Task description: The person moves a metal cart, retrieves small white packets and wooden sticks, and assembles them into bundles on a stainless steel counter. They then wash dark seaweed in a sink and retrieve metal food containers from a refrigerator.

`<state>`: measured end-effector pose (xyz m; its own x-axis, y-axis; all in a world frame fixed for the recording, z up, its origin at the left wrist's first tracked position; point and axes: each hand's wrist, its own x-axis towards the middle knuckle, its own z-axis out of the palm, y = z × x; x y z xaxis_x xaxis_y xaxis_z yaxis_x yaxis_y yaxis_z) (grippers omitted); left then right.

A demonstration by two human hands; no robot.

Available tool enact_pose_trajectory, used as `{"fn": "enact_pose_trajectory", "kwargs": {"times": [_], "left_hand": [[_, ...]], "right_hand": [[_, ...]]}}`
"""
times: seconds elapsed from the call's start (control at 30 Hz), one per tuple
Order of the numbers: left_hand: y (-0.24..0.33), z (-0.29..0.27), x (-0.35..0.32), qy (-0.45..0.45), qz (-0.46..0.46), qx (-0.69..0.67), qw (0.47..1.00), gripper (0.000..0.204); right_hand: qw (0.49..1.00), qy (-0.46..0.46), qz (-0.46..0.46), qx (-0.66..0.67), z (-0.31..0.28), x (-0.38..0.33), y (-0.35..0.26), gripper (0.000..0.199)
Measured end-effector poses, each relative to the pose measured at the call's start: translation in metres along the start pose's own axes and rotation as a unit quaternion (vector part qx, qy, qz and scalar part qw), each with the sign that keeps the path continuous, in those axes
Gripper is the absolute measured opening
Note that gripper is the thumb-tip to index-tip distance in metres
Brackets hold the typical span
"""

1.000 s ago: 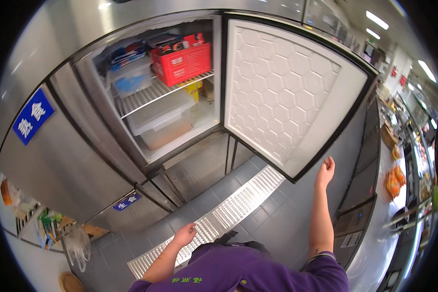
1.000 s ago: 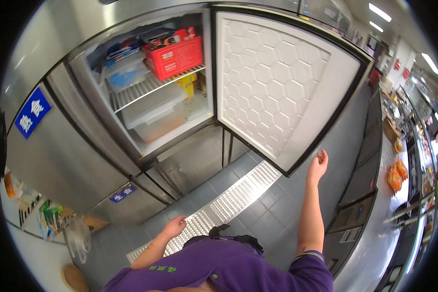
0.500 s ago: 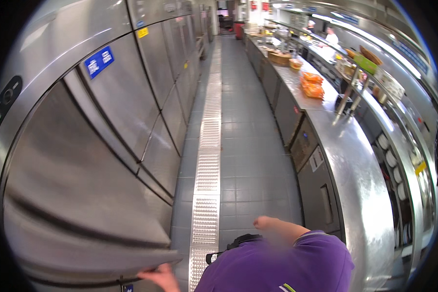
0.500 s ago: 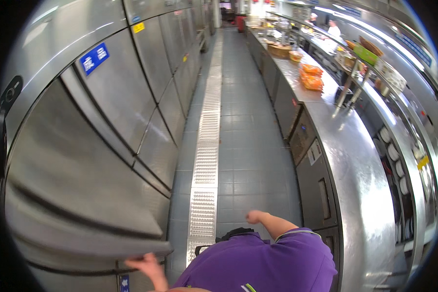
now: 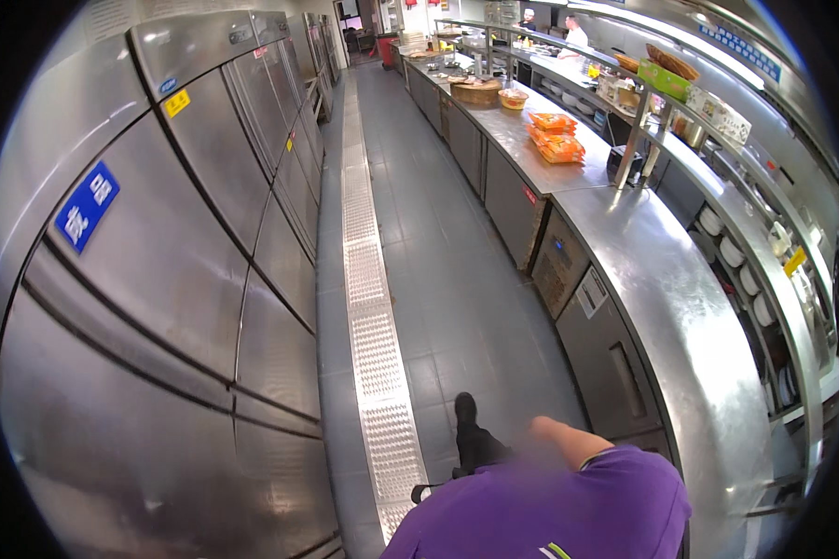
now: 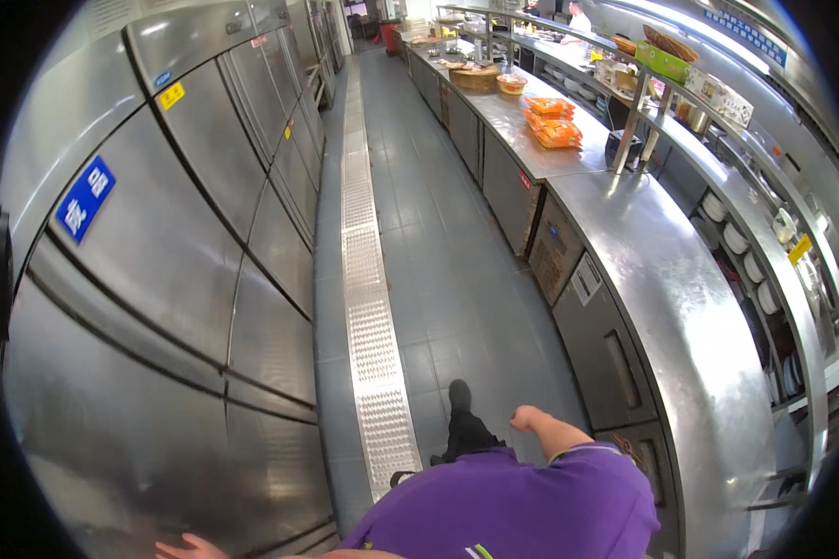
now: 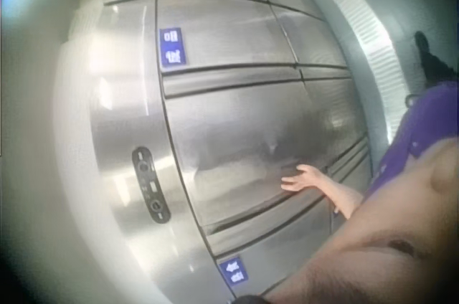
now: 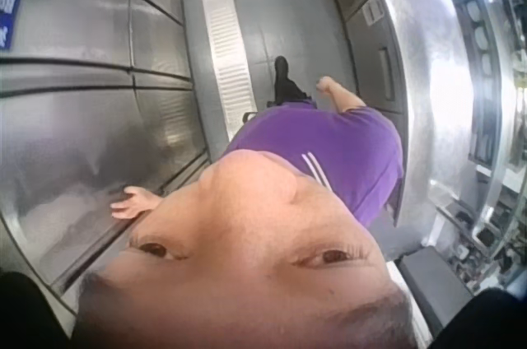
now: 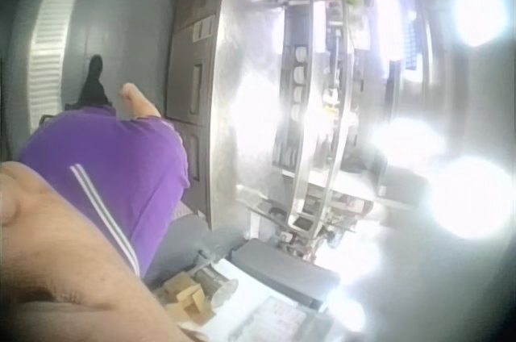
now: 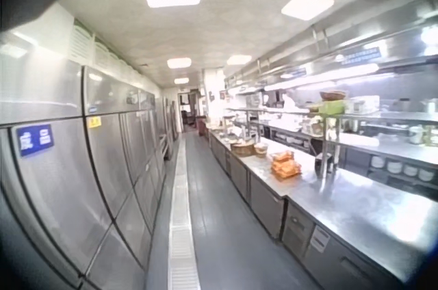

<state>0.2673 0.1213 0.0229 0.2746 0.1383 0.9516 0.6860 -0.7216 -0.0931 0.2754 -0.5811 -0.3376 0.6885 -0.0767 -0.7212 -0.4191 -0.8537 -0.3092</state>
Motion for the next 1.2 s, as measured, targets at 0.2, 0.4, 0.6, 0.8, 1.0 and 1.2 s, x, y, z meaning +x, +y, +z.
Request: {"fn": "enact_pose_trajectory", "kwargs": {"times": [0.2, 0.4, 0.6, 0.8, 1.0, 1.2], "left_hand": [[0.033, 0.088, 0.015, 0.034, 0.001, 0.178, 0.983, 0.074], [0.019, 0.161, -0.043, -0.359, -0.034, 0.347, 0.866, 0.058], [0.378, 0.212, -0.188, -0.706, 0.073, -0.045, 0.703, 0.039], [0.680, 0.299, -0.242, -0.801, 0.195, -0.232, 0.516, 0.021], [0.882, 0.477, -0.178, -0.815, 0.145, -0.288, 0.481, 0.012], [1.258, 0.543, -0.087, -0.760, -0.093, -0.520, 0.378, 0.025]], "right_hand": [[0.978, 0.105, -0.089, 0.156, -0.070, 0.124, -0.051, 0.044], [0.990, 0.053, -0.123, 0.037, -0.116, 0.260, 0.009, 0.039], [0.978, 0.051, -0.021, 0.200, -0.323, 0.298, -0.054, 0.041], [0.977, 0.097, 0.018, 0.189, -0.447, 0.389, -0.058, 0.047], [0.973, -0.004, -0.059, 0.225, -0.566, 0.343, -0.099, 0.034], [0.888, 0.253, 0.014, 0.384, -0.627, 0.358, -0.001, 0.033]]}}
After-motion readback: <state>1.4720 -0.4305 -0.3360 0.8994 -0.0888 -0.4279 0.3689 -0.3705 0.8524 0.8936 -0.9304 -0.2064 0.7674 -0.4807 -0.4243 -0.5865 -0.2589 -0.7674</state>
